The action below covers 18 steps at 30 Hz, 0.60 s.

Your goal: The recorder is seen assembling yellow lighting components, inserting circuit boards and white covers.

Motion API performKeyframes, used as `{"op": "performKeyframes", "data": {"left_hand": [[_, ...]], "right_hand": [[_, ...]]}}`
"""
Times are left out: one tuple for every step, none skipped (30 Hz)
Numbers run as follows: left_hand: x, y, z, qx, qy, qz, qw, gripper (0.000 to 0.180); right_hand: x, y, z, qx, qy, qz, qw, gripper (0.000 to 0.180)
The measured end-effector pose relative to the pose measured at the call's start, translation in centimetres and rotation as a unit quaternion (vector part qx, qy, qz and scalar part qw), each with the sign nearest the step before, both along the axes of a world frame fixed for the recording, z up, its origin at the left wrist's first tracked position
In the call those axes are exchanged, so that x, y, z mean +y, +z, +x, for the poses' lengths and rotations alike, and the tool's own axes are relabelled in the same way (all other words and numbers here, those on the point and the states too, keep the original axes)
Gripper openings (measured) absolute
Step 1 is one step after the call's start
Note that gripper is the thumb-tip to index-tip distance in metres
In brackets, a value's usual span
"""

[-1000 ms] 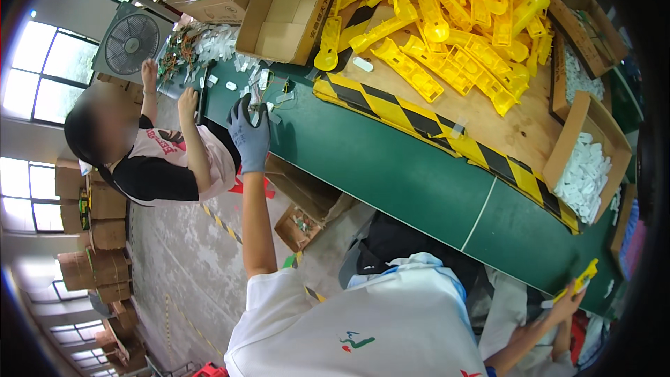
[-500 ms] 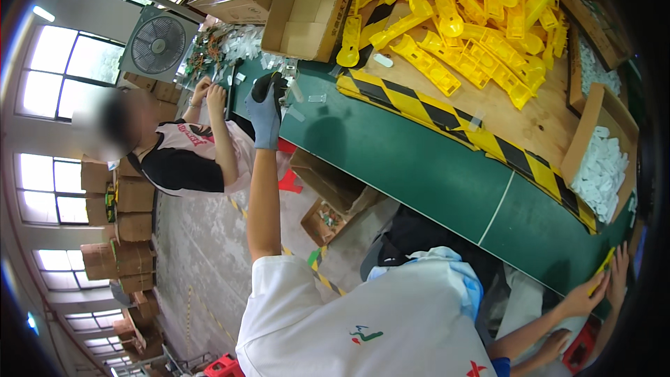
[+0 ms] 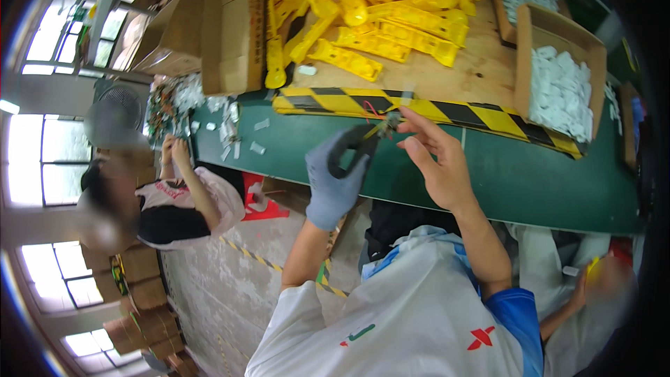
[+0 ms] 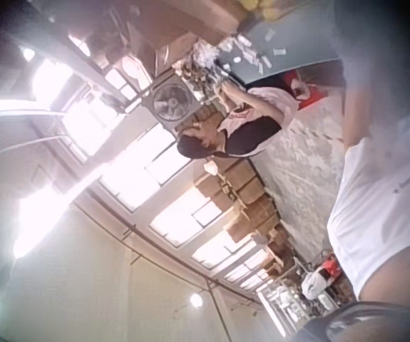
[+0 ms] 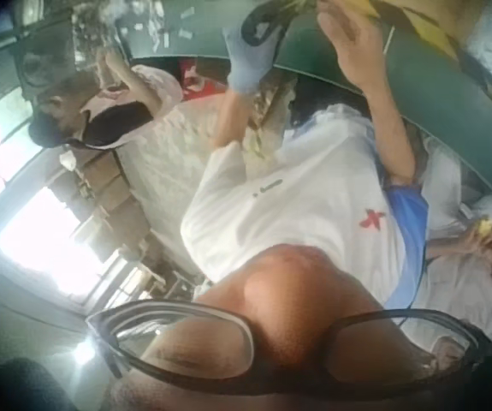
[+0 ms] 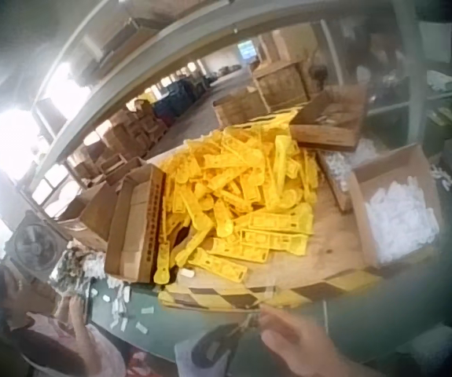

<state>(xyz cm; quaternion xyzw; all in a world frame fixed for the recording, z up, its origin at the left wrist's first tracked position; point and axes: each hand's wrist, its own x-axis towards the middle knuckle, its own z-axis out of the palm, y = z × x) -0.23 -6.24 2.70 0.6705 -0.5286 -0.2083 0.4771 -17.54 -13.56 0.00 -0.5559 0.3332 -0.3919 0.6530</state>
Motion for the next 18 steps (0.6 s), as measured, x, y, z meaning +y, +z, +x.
{"op": "performKeyframes", "data": {"left_hand": [[-0.4, -1.0, -1.3, -0.072, -0.054, -0.021, 0.996, 0.037], [-0.8, -1.3, -3.1, -0.097, -0.081, -0.021, 0.992, 0.036], [-1.1, -1.4, -4.7, -0.121, -0.108, -0.022, 0.986, 0.035], [-1.4, -1.4, -5.8, -0.110, -0.126, -0.025, 0.986, 0.035], [-1.8, -1.3, -6.9, -0.101, -0.143, -0.019, 0.984, 0.036], [-2.0, -1.4, -7.8, -0.093, -0.159, -0.013, 0.983, 0.036], [-2.1, -1.8, -8.2, -0.084, -0.171, -0.015, 0.982, 0.036], [-2.0, -2.6, -8.4, -0.033, -0.162, -0.057, 0.985, 0.037], [-1.8, -3.2, -8.6, 0.017, -0.149, -0.097, 0.984, 0.039], [-1.6, -3.5, -8.8, 0.064, -0.135, -0.111, 0.982, 0.042], [-1.8, -3.9, -9.2, 0.069, -0.141, -0.112, 0.981, 0.042], [-2.3, -4.1, -9.5, 0.115, -0.107, -0.097, 0.983, 0.043], [-2.6, -4.2, -9.7, 0.158, -0.070, -0.081, 0.981, 0.044], [-3.0, -4.1, -10.0, 0.250, -0.080, -0.036, 0.964, 0.045], [-3.6, -4.5, -10.1, 0.249, -0.082, -0.036, 0.964, 0.045], [-4.4, -4.9, -10.0, 0.315, -0.129, -0.009, 0.940, 0.044], [-4.9, -4.9, -10.1, 0.379, -0.175, 0.018, 0.909, 0.044], [-4.6, -4.6, -10.2, 0.366, -0.200, 0.026, 0.908, 0.042]], "right_hand": [[-0.2, 0.4, -0.5, 0.009, 0.001, -0.014, 1.000, 0.045], [-0.3, 0.5, -1.3, 0.020, -0.021, -0.014, 0.999, 0.045], [-0.4, 0.4, -2.1, 0.044, -0.006, -0.001, 0.999, 0.041], [-0.5, 0.1, -3.0, 0.066, 0.010, 0.013, 0.998, 0.038], [-0.8, -0.4, -4.1, 0.077, -0.008, 0.014, 0.997, 0.038], [-1.0, -1.0, -5.2, 0.010, -0.014, 0.047, 0.999, 0.038], [-1.4, -1.4, -6.4, -0.059, -0.016, 0.076, 0.995, 0.037], [-1.8, -1.5, -7.6, -0.051, -0.027, 0.079, 0.995, 0.036], [-2.0, -1.7, -8.7, -0.045, -0.036, 0.079, 0.995, 0.036], [-2.1, -2.0, -9.5, -0.058, -0.042, 0.078, 0.994, 0.036], [-2.3, -2.0, -10.0, -0.072, -0.045, 0.077, 0.993, 0.037], [-2.4, -1.8, -10.6, -0.074, -0.041, 0.078, 0.993, 0.033], [-2.4, -1.1, -10.7, -0.074, -0.045, 0.078, 0.993, 0.033], [-2.4, -0.5, -10.7, -0.086, -0.039, 0.075, 0.993, 0.030], [-2.5, -0.1, -10.7, -0.098, -0.033, 0.071, 0.992, 0.027], [-2.7, 0.2, -10.8, -0.100, -0.032, 0.069, 0.992, 0.027], [-3.0, 0.4, -10.9, -0.095, -0.014, 0.059, 0.994, 0.024], [-3.2, 0.5, -11.0, -0.090, 0.005, 0.047, 0.995, 0.021]]}}
